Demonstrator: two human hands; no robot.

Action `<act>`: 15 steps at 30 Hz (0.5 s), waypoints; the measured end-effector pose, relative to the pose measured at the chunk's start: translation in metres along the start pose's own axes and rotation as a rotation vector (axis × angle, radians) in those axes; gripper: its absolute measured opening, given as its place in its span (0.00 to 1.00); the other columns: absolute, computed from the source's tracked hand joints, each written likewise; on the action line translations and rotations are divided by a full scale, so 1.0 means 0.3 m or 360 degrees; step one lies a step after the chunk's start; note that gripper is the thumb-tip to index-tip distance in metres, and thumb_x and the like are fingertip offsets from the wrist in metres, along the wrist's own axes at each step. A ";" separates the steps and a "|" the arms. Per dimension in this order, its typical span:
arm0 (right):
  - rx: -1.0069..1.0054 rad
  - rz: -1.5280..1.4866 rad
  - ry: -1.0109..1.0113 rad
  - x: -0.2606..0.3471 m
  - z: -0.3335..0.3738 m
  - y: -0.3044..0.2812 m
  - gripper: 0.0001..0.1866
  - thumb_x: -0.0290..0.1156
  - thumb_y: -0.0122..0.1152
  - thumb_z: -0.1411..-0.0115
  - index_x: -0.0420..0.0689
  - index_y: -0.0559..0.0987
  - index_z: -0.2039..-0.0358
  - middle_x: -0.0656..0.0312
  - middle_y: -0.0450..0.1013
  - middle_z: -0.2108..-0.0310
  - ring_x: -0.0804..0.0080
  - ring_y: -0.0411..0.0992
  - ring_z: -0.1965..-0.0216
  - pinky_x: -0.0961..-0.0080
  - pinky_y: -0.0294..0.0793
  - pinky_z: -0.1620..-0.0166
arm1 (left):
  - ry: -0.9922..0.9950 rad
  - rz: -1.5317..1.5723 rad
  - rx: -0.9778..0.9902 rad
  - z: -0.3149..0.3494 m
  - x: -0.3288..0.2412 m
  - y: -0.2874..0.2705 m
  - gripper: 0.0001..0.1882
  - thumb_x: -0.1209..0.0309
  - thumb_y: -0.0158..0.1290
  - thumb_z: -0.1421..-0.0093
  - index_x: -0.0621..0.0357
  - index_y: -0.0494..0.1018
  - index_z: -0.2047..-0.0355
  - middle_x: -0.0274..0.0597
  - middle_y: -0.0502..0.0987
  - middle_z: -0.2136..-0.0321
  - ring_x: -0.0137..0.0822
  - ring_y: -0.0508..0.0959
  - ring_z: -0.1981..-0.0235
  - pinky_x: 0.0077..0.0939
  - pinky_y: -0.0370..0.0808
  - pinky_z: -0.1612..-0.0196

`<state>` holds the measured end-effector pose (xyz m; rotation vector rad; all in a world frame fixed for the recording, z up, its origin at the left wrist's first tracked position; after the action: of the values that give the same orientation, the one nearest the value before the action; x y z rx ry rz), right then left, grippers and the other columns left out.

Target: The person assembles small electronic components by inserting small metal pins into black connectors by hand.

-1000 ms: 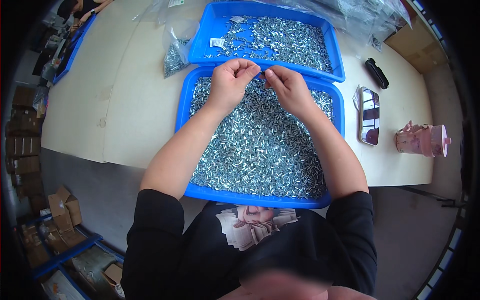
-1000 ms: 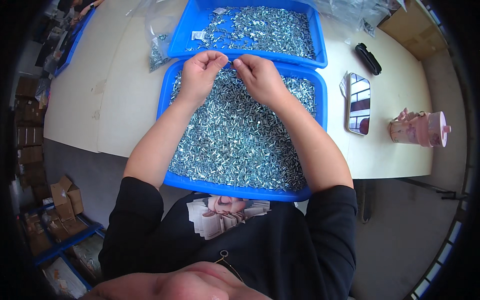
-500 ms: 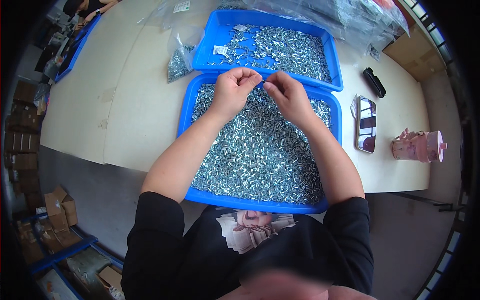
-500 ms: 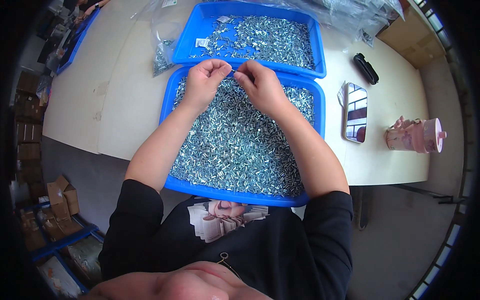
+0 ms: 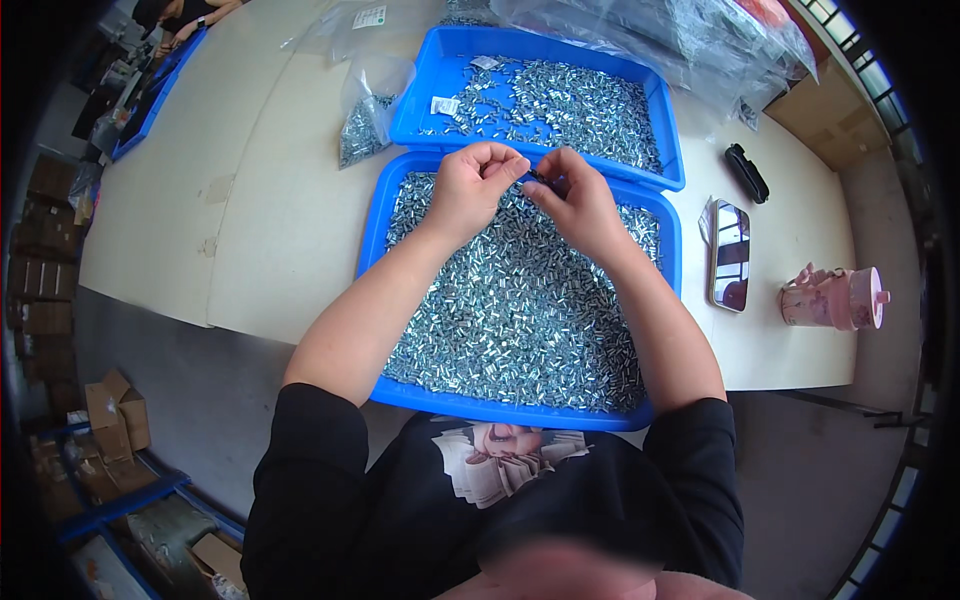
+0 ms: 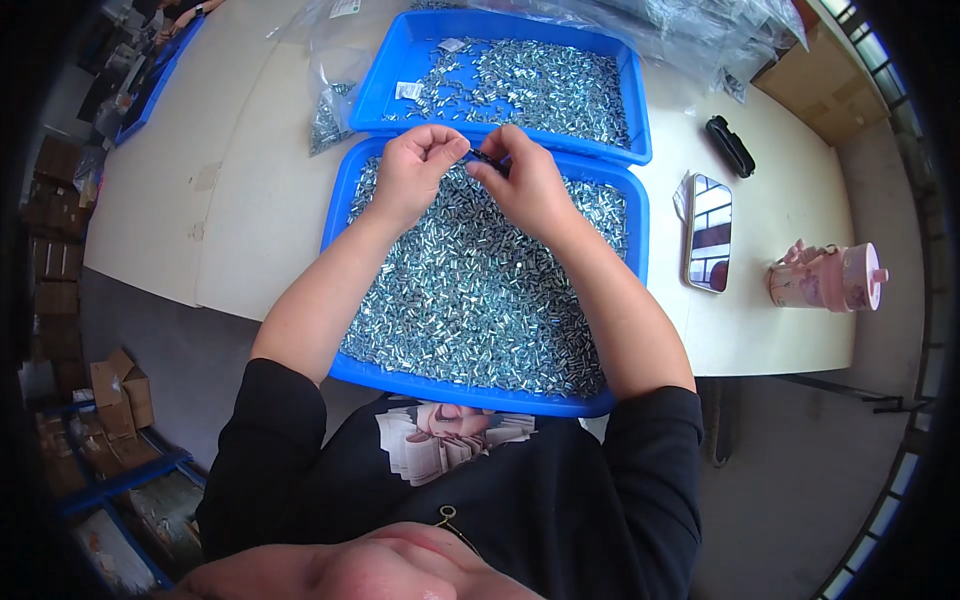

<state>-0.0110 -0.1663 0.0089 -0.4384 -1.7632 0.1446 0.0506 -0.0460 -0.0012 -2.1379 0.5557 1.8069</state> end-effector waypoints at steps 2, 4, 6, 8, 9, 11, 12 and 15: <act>0.0092 0.0084 0.0102 -0.002 0.000 0.001 0.11 0.32 0.58 0.45 0.38 0.73 0.67 0.59 0.71 0.78 0.77 0.67 0.76 0.76 0.67 0.72 | 0.0005 -0.0007 -0.0002 0.001 -0.001 -0.003 0.07 0.70 0.57 0.46 0.62 0.74 0.73 0.22 0.66 0.84 0.15 0.60 0.81 0.11 0.58 0.79; 0.0138 0.0033 0.0160 -0.019 -0.002 0.007 0.11 0.33 0.58 0.45 0.38 0.73 0.68 0.60 0.71 0.78 0.77 0.67 0.77 0.77 0.67 0.72 | -0.0004 0.0018 0.0014 0.000 0.001 -0.001 0.07 0.70 0.57 0.46 0.62 0.74 0.73 0.22 0.65 0.84 0.15 0.60 0.82 0.11 0.58 0.79; 0.0185 -0.0018 0.0219 -0.027 0.001 0.016 0.11 0.33 0.57 0.44 0.38 0.73 0.69 0.61 0.71 0.78 0.77 0.67 0.77 0.78 0.67 0.73 | 0.0012 0.0012 -0.0002 0.000 0.001 0.002 0.07 0.70 0.57 0.46 0.61 0.74 0.73 0.22 0.65 0.84 0.15 0.60 0.82 0.12 0.58 0.80; -0.0030 0.0018 0.0030 0.012 0.003 -0.007 0.11 0.33 0.56 0.43 0.37 0.73 0.70 0.62 0.70 0.79 0.78 0.66 0.78 0.79 0.66 0.73 | 0.0028 0.0006 -0.0018 0.000 0.000 0.000 0.07 0.70 0.57 0.46 0.61 0.74 0.74 0.21 0.64 0.85 0.15 0.60 0.82 0.12 0.57 0.80; -0.0032 0.0019 0.0030 0.008 0.002 -0.012 0.11 0.33 0.56 0.43 0.37 0.73 0.70 0.62 0.70 0.79 0.78 0.66 0.78 0.79 0.66 0.73 | 0.0037 -0.0022 -0.0018 0.000 -0.002 -0.001 0.07 0.70 0.57 0.46 0.61 0.74 0.74 0.21 0.64 0.85 0.15 0.60 0.82 0.12 0.57 0.80; 0.0110 -0.0023 0.0121 -0.018 0.000 -0.001 0.10 0.33 0.56 0.43 0.37 0.74 0.70 0.63 0.70 0.80 0.79 0.65 0.78 0.79 0.66 0.74 | 0.0047 -0.0048 -0.0016 0.000 -0.004 0.001 0.07 0.70 0.57 0.46 0.61 0.74 0.75 0.21 0.63 0.85 0.15 0.59 0.83 0.12 0.57 0.80; 0.0112 -0.0026 0.0120 -0.013 -0.001 0.001 0.10 0.33 0.56 0.43 0.37 0.74 0.70 0.63 0.70 0.80 0.79 0.65 0.78 0.79 0.66 0.74 | 0.0037 -0.0051 -0.0021 0.001 -0.004 -0.003 0.07 0.70 0.57 0.47 0.61 0.74 0.75 0.21 0.63 0.85 0.15 0.59 0.83 0.13 0.57 0.81; 0.0122 -0.0050 0.0264 -0.024 0.000 0.004 0.11 0.34 0.56 0.43 0.37 0.74 0.70 0.63 0.70 0.80 0.80 0.65 0.78 0.79 0.67 0.73 | 0.0035 -0.0059 -0.0026 0.002 -0.003 -0.007 0.07 0.70 0.57 0.47 0.61 0.74 0.75 0.21 0.63 0.85 0.15 0.59 0.83 0.13 0.56 0.81</act>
<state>-0.0096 -0.1678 0.0019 -0.3570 -1.5956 0.1488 0.0510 -0.0438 -0.0004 -2.1668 0.5048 1.7766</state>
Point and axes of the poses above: each hand's wrist, its own z-axis away from the middle knuckle, its own y-axis out of the palm, x = y × z, the point moved 7 cm from there along -z, towards the middle knuckle
